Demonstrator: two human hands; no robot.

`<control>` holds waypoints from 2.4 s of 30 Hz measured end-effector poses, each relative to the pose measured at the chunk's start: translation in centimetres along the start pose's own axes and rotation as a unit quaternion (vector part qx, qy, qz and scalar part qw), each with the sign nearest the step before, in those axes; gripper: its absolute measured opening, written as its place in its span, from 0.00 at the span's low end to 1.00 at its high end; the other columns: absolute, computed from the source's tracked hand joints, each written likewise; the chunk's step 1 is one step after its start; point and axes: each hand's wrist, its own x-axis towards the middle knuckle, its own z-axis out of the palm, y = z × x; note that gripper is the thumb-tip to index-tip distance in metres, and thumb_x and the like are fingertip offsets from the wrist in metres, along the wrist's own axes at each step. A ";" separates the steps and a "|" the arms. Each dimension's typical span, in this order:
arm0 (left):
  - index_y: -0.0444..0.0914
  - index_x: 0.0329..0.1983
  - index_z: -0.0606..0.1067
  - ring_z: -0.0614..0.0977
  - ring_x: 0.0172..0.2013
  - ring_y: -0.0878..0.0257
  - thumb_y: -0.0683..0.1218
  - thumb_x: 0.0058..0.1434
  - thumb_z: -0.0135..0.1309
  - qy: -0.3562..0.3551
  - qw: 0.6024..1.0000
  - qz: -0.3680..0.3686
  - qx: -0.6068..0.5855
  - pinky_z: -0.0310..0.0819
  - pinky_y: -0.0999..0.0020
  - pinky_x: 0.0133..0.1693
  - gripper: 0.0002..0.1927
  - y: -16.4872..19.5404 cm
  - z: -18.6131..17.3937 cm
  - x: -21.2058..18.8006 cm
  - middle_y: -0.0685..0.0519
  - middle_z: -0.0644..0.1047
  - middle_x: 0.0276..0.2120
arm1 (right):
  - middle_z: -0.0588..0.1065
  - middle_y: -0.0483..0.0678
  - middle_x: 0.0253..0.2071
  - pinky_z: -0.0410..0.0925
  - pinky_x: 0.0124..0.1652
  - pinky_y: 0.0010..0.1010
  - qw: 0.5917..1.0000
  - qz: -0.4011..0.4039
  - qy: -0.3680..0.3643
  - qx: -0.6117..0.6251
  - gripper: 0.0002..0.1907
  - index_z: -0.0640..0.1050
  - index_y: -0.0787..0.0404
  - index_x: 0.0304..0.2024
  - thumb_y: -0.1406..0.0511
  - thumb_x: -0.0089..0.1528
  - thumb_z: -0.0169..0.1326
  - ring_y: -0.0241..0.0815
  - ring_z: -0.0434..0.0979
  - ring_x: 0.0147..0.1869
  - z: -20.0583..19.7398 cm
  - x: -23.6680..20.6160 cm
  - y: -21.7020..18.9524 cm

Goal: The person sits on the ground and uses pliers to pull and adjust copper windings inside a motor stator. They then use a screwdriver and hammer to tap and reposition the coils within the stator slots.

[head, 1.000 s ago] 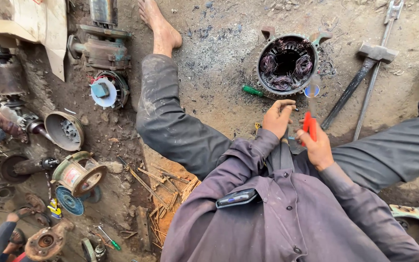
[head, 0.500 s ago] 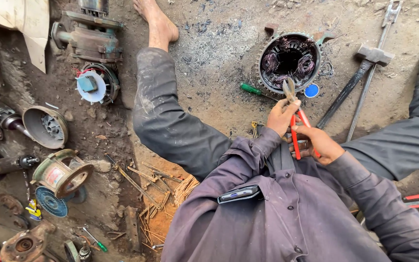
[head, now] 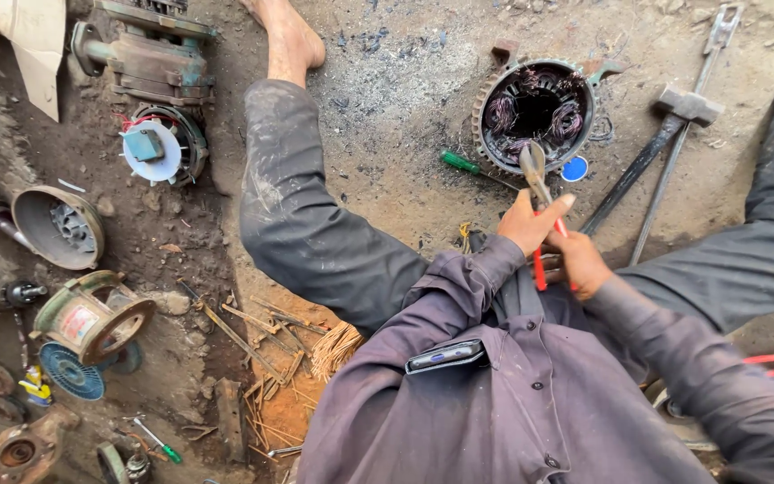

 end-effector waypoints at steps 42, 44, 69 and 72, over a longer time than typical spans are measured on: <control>0.47 0.35 0.78 0.71 0.63 0.53 0.51 0.54 0.66 0.243 0.761 0.380 0.466 0.58 0.46 0.58 0.10 10.2 -8.1 1.7 0.51 0.74 0.57 | 0.74 0.45 0.40 0.69 0.38 0.26 0.931 -0.307 0.187 -0.060 0.20 0.72 0.63 0.56 0.62 0.65 0.59 0.32 0.72 0.36 -3.1 4.6 3.2; 0.47 0.34 0.77 0.70 0.63 0.53 0.51 0.54 0.66 0.273 0.775 0.363 0.440 0.57 0.47 0.58 0.10 9.7 -8.4 1.3 0.53 0.74 0.56 | 0.74 0.46 0.40 0.69 0.39 0.25 0.931 -0.309 0.185 -0.061 0.20 0.72 0.64 0.56 0.62 0.65 0.60 0.32 0.73 0.37 -3.1 4.5 3.2; 0.40 0.81 0.41 0.74 0.18 0.61 0.51 0.55 0.62 0.168 0.723 0.140 0.655 0.70 0.61 0.20 0.57 2.6 -1.8 1.1 0.50 0.73 0.26 | 0.77 0.47 0.40 0.69 0.39 0.26 0.941 -0.264 0.202 -0.069 0.23 0.74 0.65 0.57 0.59 0.65 0.60 0.34 0.75 0.37 -3.4 4.4 2.6; 0.41 0.81 0.41 0.74 0.18 0.61 0.48 0.59 0.59 0.178 0.698 0.153 0.676 0.70 0.61 0.20 0.54 2.4 -1.6 1.3 0.49 0.74 0.26 | 0.77 0.47 0.41 0.70 0.39 0.26 0.942 -0.268 0.195 -0.057 0.23 0.73 0.65 0.58 0.60 0.65 0.60 0.34 0.75 0.37 -3.2 3.9 2.3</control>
